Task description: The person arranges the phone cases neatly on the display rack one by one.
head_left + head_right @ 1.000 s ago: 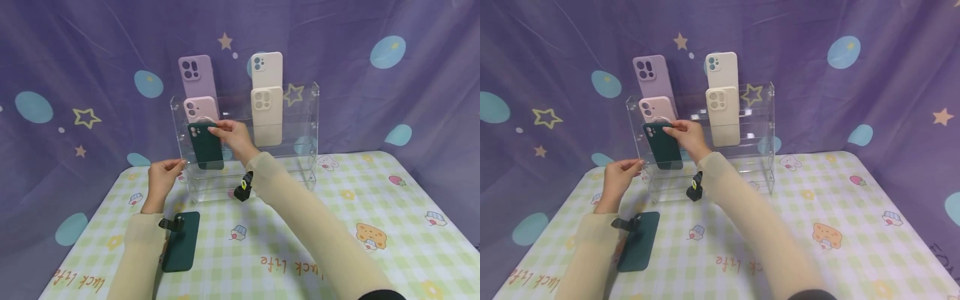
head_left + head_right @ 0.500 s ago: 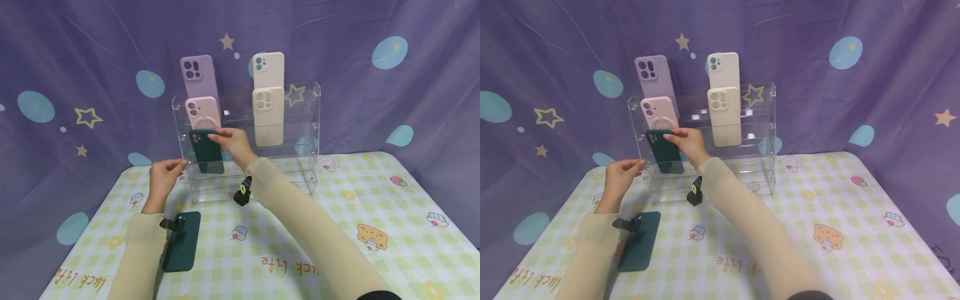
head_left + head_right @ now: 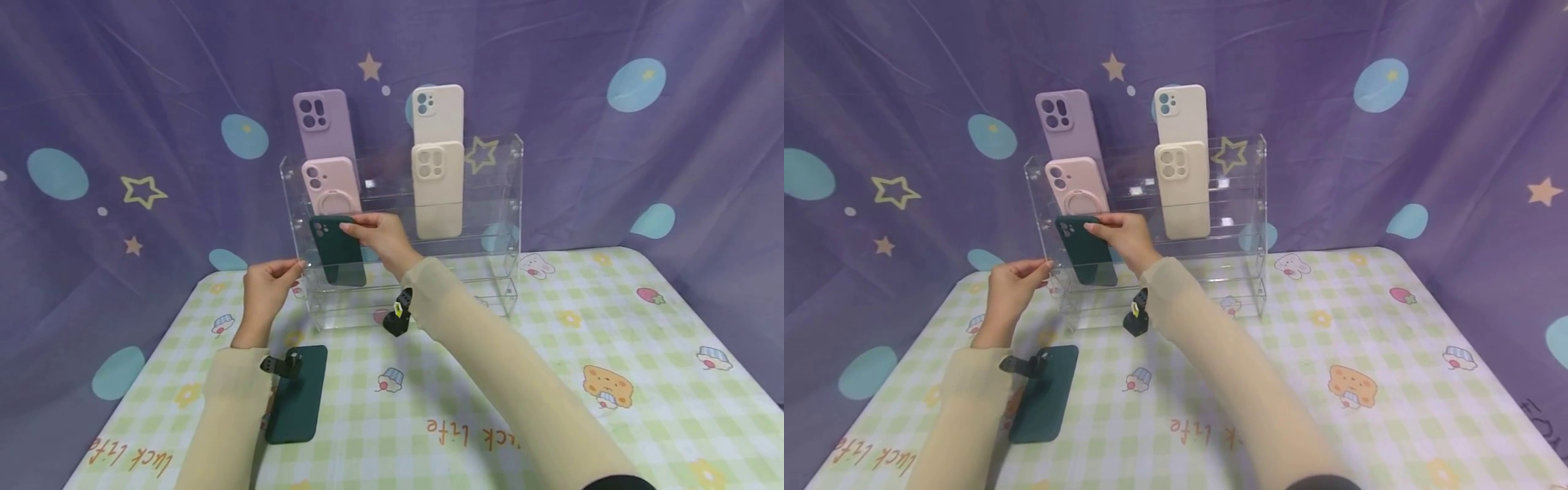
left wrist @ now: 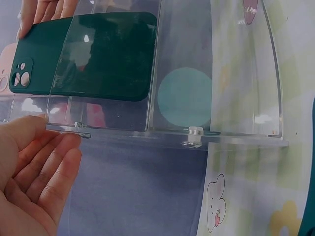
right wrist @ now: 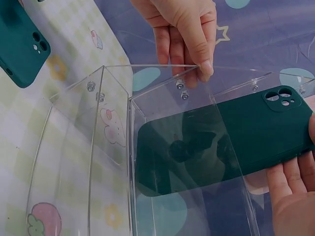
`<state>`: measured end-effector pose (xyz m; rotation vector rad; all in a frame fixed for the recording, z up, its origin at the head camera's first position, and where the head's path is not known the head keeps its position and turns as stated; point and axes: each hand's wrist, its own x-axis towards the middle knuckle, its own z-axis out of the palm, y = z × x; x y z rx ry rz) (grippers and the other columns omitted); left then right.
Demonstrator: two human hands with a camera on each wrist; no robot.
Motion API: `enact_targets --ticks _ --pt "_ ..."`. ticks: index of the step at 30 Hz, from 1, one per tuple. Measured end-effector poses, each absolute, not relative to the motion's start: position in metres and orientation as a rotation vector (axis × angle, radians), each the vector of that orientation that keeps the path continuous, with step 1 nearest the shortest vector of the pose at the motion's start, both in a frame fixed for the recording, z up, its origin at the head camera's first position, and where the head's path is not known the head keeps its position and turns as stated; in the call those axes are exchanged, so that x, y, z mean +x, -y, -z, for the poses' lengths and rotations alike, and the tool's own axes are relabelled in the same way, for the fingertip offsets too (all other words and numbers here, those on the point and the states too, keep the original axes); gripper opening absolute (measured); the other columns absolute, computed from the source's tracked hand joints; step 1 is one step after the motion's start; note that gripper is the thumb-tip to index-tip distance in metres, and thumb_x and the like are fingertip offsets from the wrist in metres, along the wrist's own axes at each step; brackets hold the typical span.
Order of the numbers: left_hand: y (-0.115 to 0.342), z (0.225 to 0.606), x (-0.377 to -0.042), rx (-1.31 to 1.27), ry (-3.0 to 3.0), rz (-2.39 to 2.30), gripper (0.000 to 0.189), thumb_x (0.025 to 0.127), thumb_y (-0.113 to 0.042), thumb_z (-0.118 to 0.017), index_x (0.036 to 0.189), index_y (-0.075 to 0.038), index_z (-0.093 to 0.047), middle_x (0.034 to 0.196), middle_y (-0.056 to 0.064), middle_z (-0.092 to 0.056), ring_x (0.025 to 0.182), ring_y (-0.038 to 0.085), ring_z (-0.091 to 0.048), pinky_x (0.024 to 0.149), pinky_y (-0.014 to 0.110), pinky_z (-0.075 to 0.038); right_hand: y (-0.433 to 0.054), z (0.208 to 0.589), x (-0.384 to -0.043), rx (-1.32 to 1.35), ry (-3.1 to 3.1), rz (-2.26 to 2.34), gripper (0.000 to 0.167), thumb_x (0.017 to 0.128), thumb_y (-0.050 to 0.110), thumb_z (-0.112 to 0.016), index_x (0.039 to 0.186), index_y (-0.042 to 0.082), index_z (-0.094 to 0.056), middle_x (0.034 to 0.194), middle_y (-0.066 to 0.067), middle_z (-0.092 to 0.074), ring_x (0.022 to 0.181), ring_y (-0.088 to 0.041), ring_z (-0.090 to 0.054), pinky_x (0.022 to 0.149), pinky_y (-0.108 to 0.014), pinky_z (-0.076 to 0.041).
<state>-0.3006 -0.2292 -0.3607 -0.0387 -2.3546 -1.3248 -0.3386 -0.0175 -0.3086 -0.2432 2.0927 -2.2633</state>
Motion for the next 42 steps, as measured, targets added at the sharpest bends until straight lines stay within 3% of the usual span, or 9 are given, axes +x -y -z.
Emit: enact_targets --ticks 3,9,12,18,21,24,31,36,42 --pt "0.23 0.361 -0.301 -0.025 2.362 1.315 0.026 0.087 -0.02 -0.069 0.099 0.003 -0.073 0.09 0.02 -0.071 0.075 0.025 -0.069 0.056 0.014 -0.051 0.017 0.309 -0.339 -0.25 -2.067 2.254 0.03 0.085 0.014 -0.071 0.11 -0.003 -0.067 0.116 -0.012 -0.066 0.092 -0.011 -0.06 0.08 -0.025 -0.052" --pt "0.231 0.361 -0.302 -0.028 2.364 1.308 0.027 0.087 -0.021 -0.069 0.099 0.002 -0.073 0.09 0.019 -0.071 0.078 0.031 -0.069 0.057 0.015 -0.052 0.016 0.309 -0.338 -0.284 -2.053 2.251 0.031 0.089 0.013 -0.067 0.114 -0.005 -0.064 0.123 -0.013 -0.062 0.101 -0.015 -0.059 0.086 -0.028 -0.052" --pt "0.232 0.361 -0.303 -0.032 2.364 1.3 0.027 0.087 -0.021 -0.069 0.099 0.002 -0.073 0.09 0.019 -0.071 0.074 0.023 -0.069 0.056 0.015 -0.052 0.017 0.309 -0.337 -0.322 -2.108 2.219 0.031 0.091 0.013 -0.064 0.116 -0.005 -0.063 0.121 -0.014 -0.062 0.097 -0.015 -0.058 0.084 -0.028 -0.052" --pt "0.231 0.359 -0.304 -0.045 2.366 1.313 0.027 0.088 -0.021 -0.068 0.099 0.003 -0.072 0.091 0.02 -0.07 0.06 -0.005 -0.06 0.057 0.015 -0.052 0.016 0.309 -0.338 -0.328 -2.253 2.107 0.032 0.092 0.02 -0.063 0.116 -0.002 -0.065 0.118 -0.013 -0.065 0.1 -0.018 -0.06 0.084 -0.027 -0.052" --pt "0.23 0.359 -0.304 -0.045 2.362 1.319 0.027 0.087 -0.021 -0.069 0.099 0.004 -0.072 0.091 0.021 -0.07 0.058 -0.008 -0.058 0.056 0.013 -0.051 0.014 0.309 -0.337 -0.325 -2.315 2.041 0.034 0.092 0.025 -0.063 0.115 0.0 -0.067 0.119 -0.01 -0.065 0.106 -0.019 -0.06 0.088 -0.029 -0.05" --pt "0.23 0.358 -0.303 -0.046 2.356 1.32 0.026 0.087 -0.02 -0.069 0.099 0.004 -0.072 0.09 0.021 -0.07 0.058 -0.008 -0.058 0.056 0.013 -0.05 0.012 0.31 -0.334 -0.342 -2.392 1.973 0.032 0.091 0.029 -0.064 0.106 0.001 -0.071 0.112 -0.009 -0.068 0.1 -0.015 -0.059 0.089 -0.03 -0.048" --pt "0.23 0.359 -0.303 -0.038 2.366 1.319 0.026 0.087 -0.019 -0.069 0.099 0.004 -0.072 0.09 0.021 -0.07 0.061 -0.005 -0.061 0.056 0.013 -0.051 0.006 0.316 -0.33 -0.38 -2.629 1.79 0.034 0.089 0.038 -0.065 0.093 0.006 -0.076 0.093 -0.008 -0.072 0.073 -0.012 -0.051 0.067 -0.026 -0.043" --pt "0.23 0.36 -0.302 -0.042 2.365 1.301 0.025 0.087 -0.019 -0.069 0.098 0.003 -0.073 0.089 0.02 -0.071 0.066 0.006 -0.066 0.056 0.013 -0.051 0.005 0.316 -0.33 -0.42 -2.78 1.699 0.029 0.088 0.036 -0.066 0.091 0.008 -0.077 0.083 -0.006 -0.073 0.071 -0.018 -0.066 0.057 -0.023 -0.045" --pt "0.23 0.36 -0.301 -0.041 2.363 1.328 0.027 0.087 -0.019 -0.069 0.098 0.005 -0.072 0.09 0.021 -0.07 0.065 0.002 -0.065 0.057 0.015 -0.052 0.006 0.316 -0.329 -0.394 -2.781 1.713 0.026 0.088 0.032 -0.068 0.093 0.008 -0.076 0.083 -0.007 -0.073 0.075 -0.02 -0.07 0.059 -0.023 -0.05"
